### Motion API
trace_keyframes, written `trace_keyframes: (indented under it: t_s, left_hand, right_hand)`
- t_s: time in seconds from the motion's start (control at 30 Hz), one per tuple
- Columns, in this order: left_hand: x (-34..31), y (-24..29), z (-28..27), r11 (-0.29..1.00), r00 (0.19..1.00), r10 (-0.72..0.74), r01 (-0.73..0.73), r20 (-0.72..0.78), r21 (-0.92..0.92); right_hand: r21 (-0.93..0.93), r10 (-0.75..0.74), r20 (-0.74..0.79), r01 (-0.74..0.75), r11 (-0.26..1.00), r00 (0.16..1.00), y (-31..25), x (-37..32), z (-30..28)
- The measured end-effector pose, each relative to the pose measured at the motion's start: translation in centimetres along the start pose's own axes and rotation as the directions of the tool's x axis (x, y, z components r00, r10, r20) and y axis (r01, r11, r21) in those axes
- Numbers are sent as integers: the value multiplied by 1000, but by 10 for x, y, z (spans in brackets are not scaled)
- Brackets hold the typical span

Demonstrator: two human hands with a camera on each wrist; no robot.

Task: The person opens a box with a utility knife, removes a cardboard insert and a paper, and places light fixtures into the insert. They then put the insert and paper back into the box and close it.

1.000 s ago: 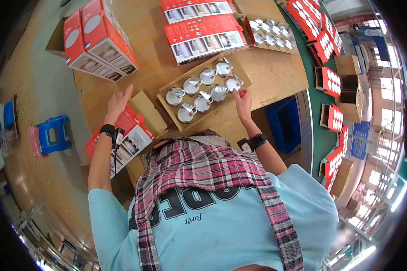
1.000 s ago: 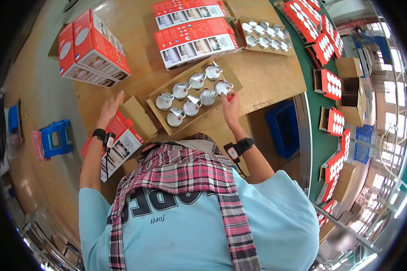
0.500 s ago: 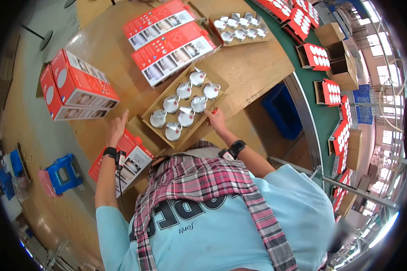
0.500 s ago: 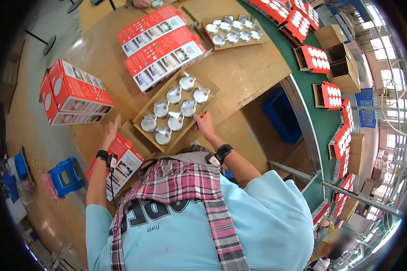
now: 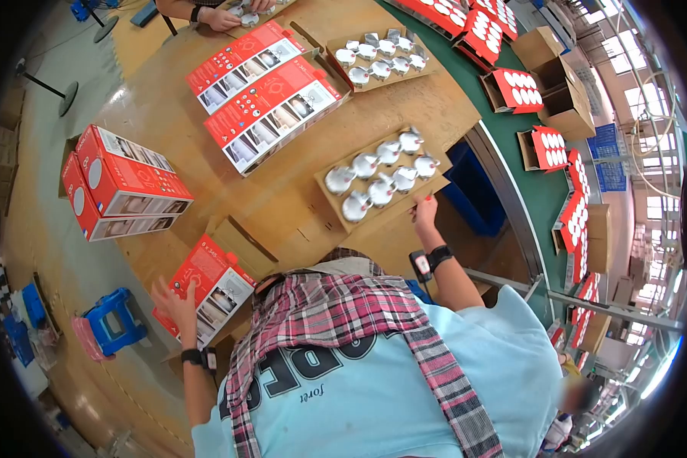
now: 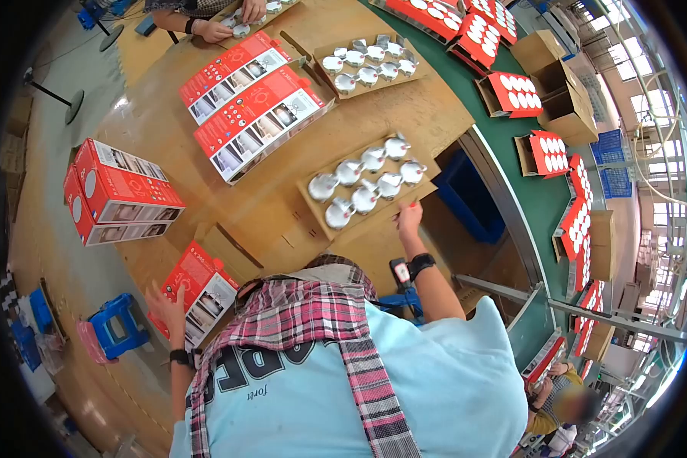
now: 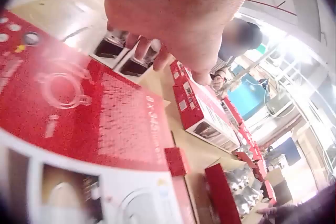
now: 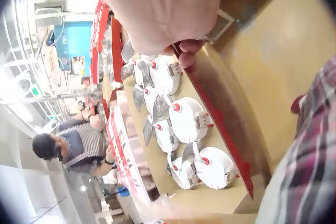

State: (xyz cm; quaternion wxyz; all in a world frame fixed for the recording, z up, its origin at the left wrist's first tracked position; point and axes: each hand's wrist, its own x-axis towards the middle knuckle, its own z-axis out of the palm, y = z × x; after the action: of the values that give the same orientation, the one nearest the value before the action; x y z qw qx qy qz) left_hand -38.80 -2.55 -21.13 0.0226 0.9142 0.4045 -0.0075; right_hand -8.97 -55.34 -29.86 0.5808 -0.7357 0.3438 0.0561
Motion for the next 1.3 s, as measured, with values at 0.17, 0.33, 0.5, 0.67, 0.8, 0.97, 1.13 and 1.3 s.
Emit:
trace_keyframes:
  t_s: [0.17, 0.33, 0.5, 0.67, 0.8, 0.97, 1.13, 1.3]
  left_hand:
    - [-42, -56, 41, 937, 938, -347, 347, 19, -29]
    - [-36, -53, 23, 863, 860, -502, 505, 92, -9]
    - [-36, -51, 26, 657, 904, -394, 405, 168, -636]
    - [-17, 28, 33, 732, 941, -230, 335, 248, -593]
    - [0, 85, 42, 871, 971, -141, 214, 191, -443]
    - [26, 155, 48, 805, 955, -76, 228, 286, -548]
    - [39, 207, 61, 790, 939, -19, 224, 343, -571]
    - [59, 231, 57, 767, 927, -24, 257, 374, -588]
  right_hand:
    - [108, -48, -82, 57, 992, 995, -25, 80, -16]
    - [20, -23, -2, 23, 1000, 1000, -54, 162, -8]
    - [101, 43, 149, -58, 993, 988, -57, 218, 6]
    - [103, 2, 178, -20, 994, 984, -71, 218, 11]
    - [58, -7, 191, -4, 998, 982, -80, 214, 10]
    - [75, -18, 221, 2, 997, 975, -82, 206, 9]
    - [116, 20, 244, -50, 992, 970, -77, 220, 4]
    - [30, 19, 224, -26, 999, 975, -90, 234, 6]
